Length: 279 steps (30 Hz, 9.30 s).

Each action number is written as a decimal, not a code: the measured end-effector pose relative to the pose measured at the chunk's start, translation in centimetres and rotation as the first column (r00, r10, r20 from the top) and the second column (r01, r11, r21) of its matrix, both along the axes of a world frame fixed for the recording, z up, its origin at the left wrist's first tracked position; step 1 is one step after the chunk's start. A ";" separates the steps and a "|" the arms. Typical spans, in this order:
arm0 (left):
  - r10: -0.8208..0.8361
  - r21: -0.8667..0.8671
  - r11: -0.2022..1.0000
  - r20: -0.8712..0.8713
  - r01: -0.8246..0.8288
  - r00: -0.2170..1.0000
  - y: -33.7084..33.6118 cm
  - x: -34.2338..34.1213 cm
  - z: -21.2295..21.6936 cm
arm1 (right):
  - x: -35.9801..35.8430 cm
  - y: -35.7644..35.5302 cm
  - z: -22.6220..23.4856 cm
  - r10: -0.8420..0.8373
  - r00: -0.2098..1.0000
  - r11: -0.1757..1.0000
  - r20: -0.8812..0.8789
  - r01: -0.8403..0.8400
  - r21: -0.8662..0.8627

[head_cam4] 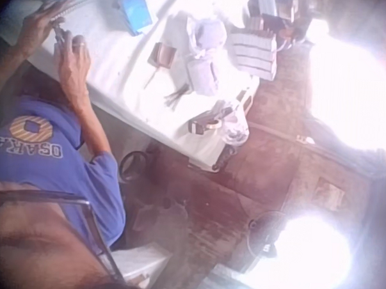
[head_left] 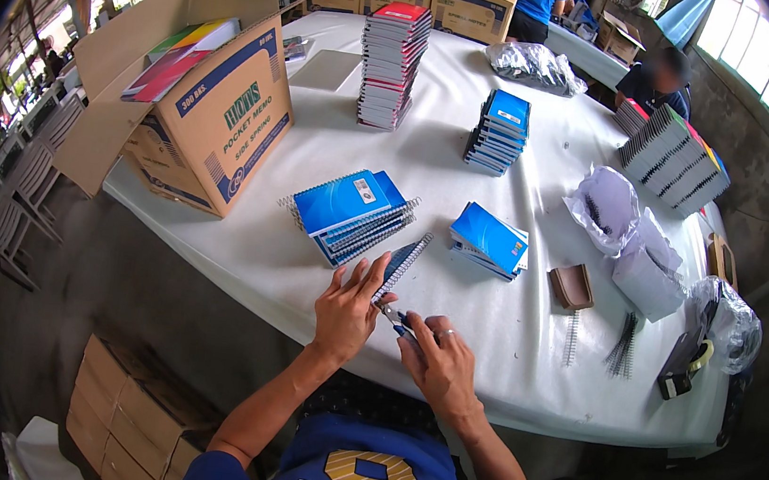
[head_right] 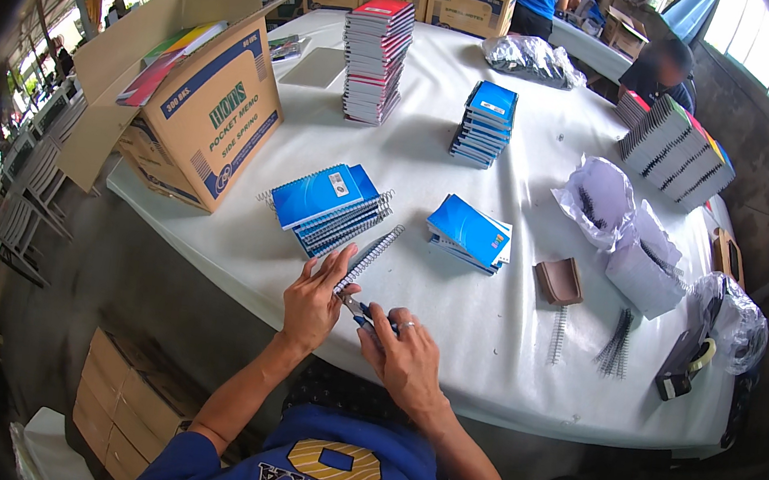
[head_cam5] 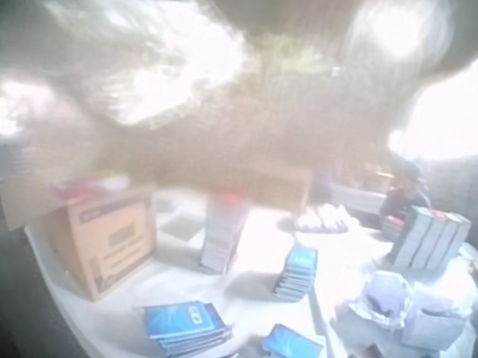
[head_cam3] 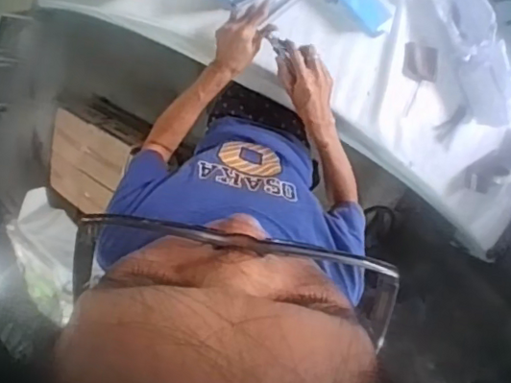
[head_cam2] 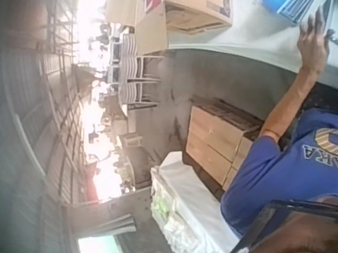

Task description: The person inserts a spiral binding through the holes of several notebooks by hand and uses pliers to trim the wire.

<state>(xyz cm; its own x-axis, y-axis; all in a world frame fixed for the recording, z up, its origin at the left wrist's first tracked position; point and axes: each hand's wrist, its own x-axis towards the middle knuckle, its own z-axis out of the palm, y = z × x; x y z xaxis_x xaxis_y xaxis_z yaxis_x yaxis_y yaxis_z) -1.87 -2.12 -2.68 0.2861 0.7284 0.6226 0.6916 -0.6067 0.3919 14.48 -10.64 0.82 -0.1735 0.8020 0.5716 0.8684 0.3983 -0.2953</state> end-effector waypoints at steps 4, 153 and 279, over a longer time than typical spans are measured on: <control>0.026 0.088 0.996 -0.088 -0.019 0.996 -0.2 -0.1 0.8 | 2.5 1.2 2.6 -0.303 0.682 0.418 -0.666 -0.533 -0.736; -0.389 -0.147 0.921 -0.394 0.360 0.833 0.5 4.6 1.3 | 26.3 2.0 -8.5 -0.849 0.512 0.519 0.128 0.854 0.027; -0.224 -0.482 0.648 0.619 0.589 0.753 3.0 -0.6 -3.1 | 11.0 12.5 -0.9 0.420 0.599 0.356 -0.682 -0.800 -0.483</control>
<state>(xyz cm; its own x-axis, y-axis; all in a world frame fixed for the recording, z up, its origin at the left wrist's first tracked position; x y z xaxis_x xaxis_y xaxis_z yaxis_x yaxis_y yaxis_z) -2.45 0.85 -5.75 0.4621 0.8611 0.2121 0.0485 -0.2634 0.9635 25.47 1.82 -0.06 -0.7222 0.6902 0.0448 0.1896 0.2598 -0.9469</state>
